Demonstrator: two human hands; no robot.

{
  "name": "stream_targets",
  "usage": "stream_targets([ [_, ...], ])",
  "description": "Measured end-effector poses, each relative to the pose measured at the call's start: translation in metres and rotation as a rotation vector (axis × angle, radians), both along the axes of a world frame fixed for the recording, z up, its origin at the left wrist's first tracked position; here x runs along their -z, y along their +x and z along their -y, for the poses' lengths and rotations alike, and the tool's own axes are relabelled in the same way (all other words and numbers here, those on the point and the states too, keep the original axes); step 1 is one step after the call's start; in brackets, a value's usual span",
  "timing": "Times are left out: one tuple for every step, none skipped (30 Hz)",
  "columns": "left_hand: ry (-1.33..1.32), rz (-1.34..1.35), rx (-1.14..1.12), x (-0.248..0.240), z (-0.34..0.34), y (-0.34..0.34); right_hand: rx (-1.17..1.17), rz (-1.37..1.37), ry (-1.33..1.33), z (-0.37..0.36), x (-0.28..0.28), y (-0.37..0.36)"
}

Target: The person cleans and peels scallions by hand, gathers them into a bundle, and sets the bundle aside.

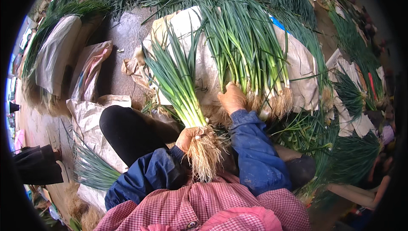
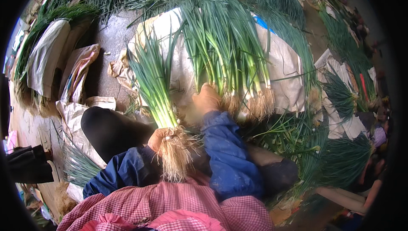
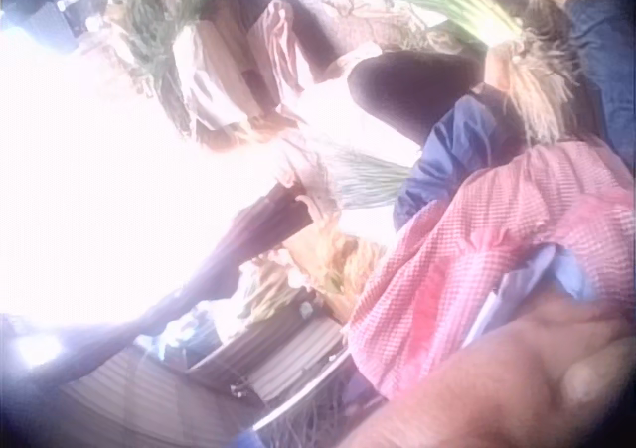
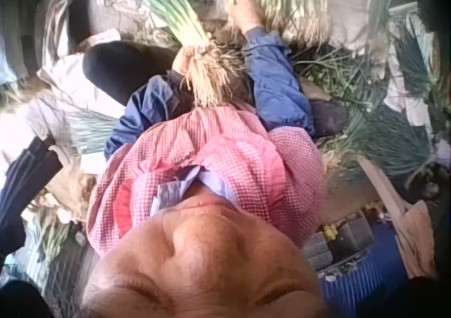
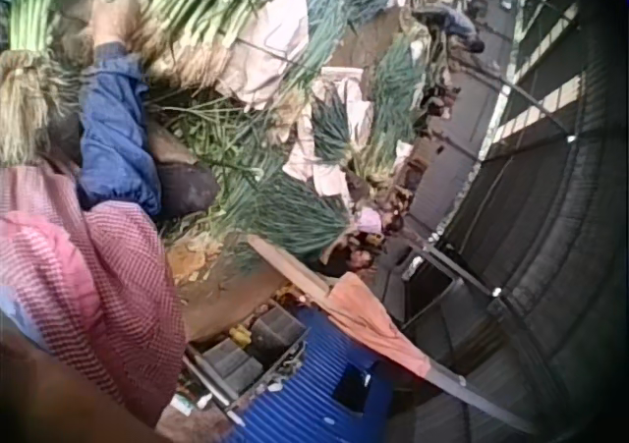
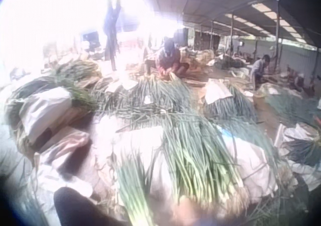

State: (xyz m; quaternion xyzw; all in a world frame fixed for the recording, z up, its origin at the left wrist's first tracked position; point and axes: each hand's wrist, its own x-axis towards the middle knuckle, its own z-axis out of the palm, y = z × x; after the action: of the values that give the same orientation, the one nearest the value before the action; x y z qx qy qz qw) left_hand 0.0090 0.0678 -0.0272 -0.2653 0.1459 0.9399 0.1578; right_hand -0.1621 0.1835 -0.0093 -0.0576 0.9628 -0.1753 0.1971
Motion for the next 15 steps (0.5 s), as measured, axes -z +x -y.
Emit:
stream_targets([
  [-0.021,0.002,-0.043,0.000,0.005,0.001,0.028,0.031,-0.202,0.000,-0.008,0.005],
  [-0.071,-0.087,-0.009,-0.001,0.012,0.007,0.048,0.220,-0.425,-0.008,-0.009,0.019],
  [-0.053,-0.028,-0.019,0.001,0.011,0.006,0.087,0.402,-0.638,-0.012,-0.012,0.024],
  [-0.032,0.042,-0.028,-0.004,0.011,0.008,0.083,0.699,-0.753,-0.013,-0.032,0.035],
  [0.091,0.046,0.016,-0.008,0.010,0.006,0.092,0.761,-0.873,-0.014,-0.033,0.044],
  [0.099,0.038,0.021,-0.004,0.009,0.005,0.100,0.822,-0.994,-0.016,-0.033,0.054],
  [0.125,0.017,0.037,-0.007,0.009,0.002,0.009,0.605,-1.051,-0.014,-0.023,0.057],
  [0.150,-0.005,0.052,-0.010,0.009,-0.001,-0.069,0.368,-1.078,-0.012,-0.015,0.059],
  [0.152,-0.003,0.060,-0.008,0.010,-0.001,0.073,0.428,-1.330,-0.015,-0.010,0.068],
  [0.182,-0.034,0.059,-0.012,0.009,-0.004,0.210,0.495,-1.577,-0.014,-0.014,0.078],
  [0.212,-0.064,0.056,-0.016,0.010,-0.005,0.414,0.655,-1.684,-0.013,-0.022,0.084],
  [0.391,-0.015,0.044,-0.023,0.007,-0.006,0.631,0.822,-1.900,-0.013,-0.009,0.087],
  [0.329,0.006,0.032,-0.025,0.010,-0.006,0.577,0.862,-1.960,-0.017,-0.006,0.086],
  [0.276,0.029,0.030,-0.028,0.010,-0.003,0.530,0.888,-2.017,-0.026,-0.006,0.086],
  [0.276,0.012,0.049,-0.018,0.010,0.002,0.811,0.817,-1.892,-0.029,-0.002,0.081],
])
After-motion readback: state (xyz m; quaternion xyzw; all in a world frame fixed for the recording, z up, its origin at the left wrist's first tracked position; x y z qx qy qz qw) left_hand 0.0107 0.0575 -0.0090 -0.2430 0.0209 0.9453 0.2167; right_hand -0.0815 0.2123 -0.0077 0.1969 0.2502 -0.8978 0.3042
